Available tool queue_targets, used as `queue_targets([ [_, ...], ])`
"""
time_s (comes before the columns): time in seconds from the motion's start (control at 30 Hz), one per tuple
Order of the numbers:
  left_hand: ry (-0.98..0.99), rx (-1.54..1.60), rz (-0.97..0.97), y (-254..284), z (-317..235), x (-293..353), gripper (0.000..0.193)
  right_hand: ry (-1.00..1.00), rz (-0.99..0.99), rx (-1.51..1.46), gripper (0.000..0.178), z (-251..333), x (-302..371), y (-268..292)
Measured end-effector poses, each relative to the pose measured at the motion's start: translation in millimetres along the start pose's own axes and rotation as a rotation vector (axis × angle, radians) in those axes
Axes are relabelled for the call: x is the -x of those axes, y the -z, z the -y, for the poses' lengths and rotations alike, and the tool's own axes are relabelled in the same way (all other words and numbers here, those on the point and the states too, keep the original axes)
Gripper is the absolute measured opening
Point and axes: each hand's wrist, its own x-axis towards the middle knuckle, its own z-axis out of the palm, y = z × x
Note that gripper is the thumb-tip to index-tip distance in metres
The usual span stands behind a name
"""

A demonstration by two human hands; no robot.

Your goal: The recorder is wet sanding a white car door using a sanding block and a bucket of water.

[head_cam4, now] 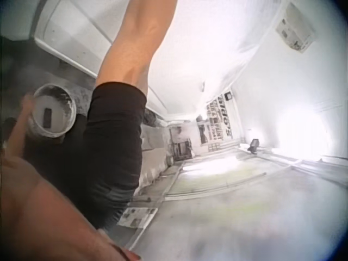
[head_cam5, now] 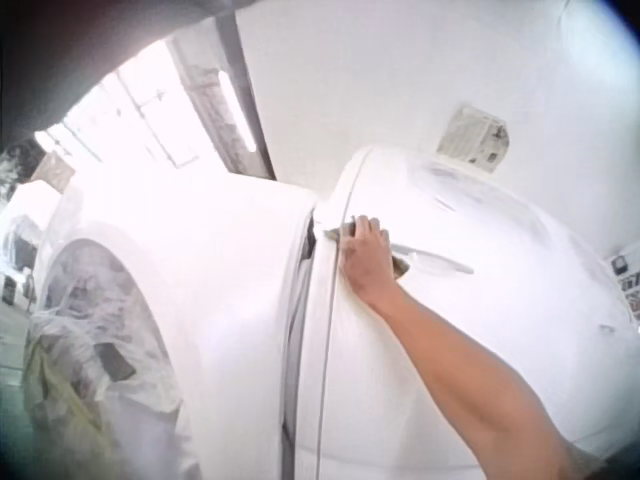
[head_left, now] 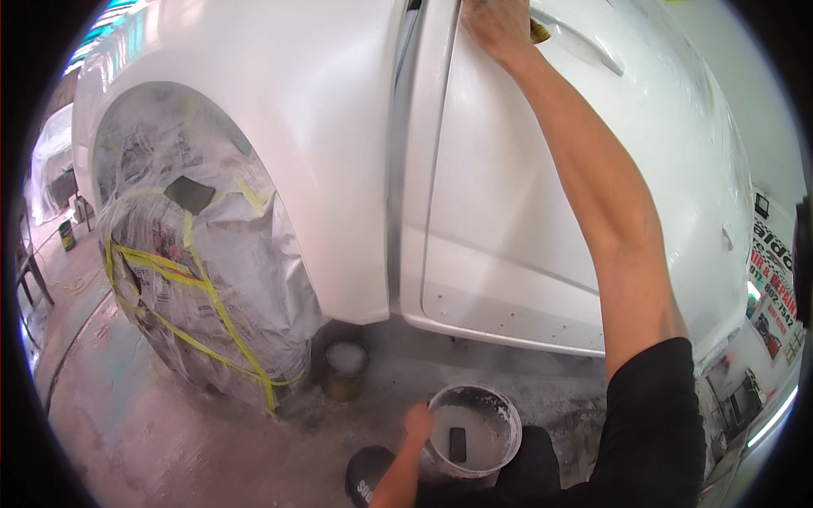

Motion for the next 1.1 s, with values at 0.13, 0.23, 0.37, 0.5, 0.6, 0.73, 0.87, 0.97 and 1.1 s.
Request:
queue_targets([
  [0.13, 0.043, 0.103, 0.033, 18, 3, 12, 0.037, 0.164, 0.011, -0.108, 0.047, 43, 163, 23],
  [0.23, 0.011, 0.083, -0.045, 7, 30, 7, 0.036, 0.318, -0.049, -0.192, 0.055, 51, 169, 36],
  [0.37, -0.033, 0.083, -0.068, -2, 10, -8, 0.036, 0.013, -0.054, -0.051, 0.022, 22, 13, 9],
  [0.5, 0.009, 0.154, -0.01, 9, -5, 8, 0.036, 0.132, -0.057, -0.01, 0.037, 19, 139, 25],
  [0.6, -0.03, 0.04, -0.12, 4, 31, 4, 0.033, 0.18, -0.12, -0.113, 0.045, 23, 234, 57],
  [0.73, -0.054, 0.088, -0.068, 3, -7, 2, 0.033, 0.234, -0.027, -0.119, 0.048, -23, 161, 57],
  [0.87, -0.053, 0.062, -0.028, 0, 4, 5, 0.034, 0.138, -0.012, -0.114, 0.046, -26, 117, 46],
  [0.97, -0.078, 0.083, -0.063, -1, 7, -1, 0.033, 0.126, -0.068, -0.065, 0.042, -92, 212, 63],
  [1.1, -0.077, 0.026, -0.143, -12, 24, -8, 0.035, 0.014, -0.038, -0.027, 0.04, -116, 217, 75],
])
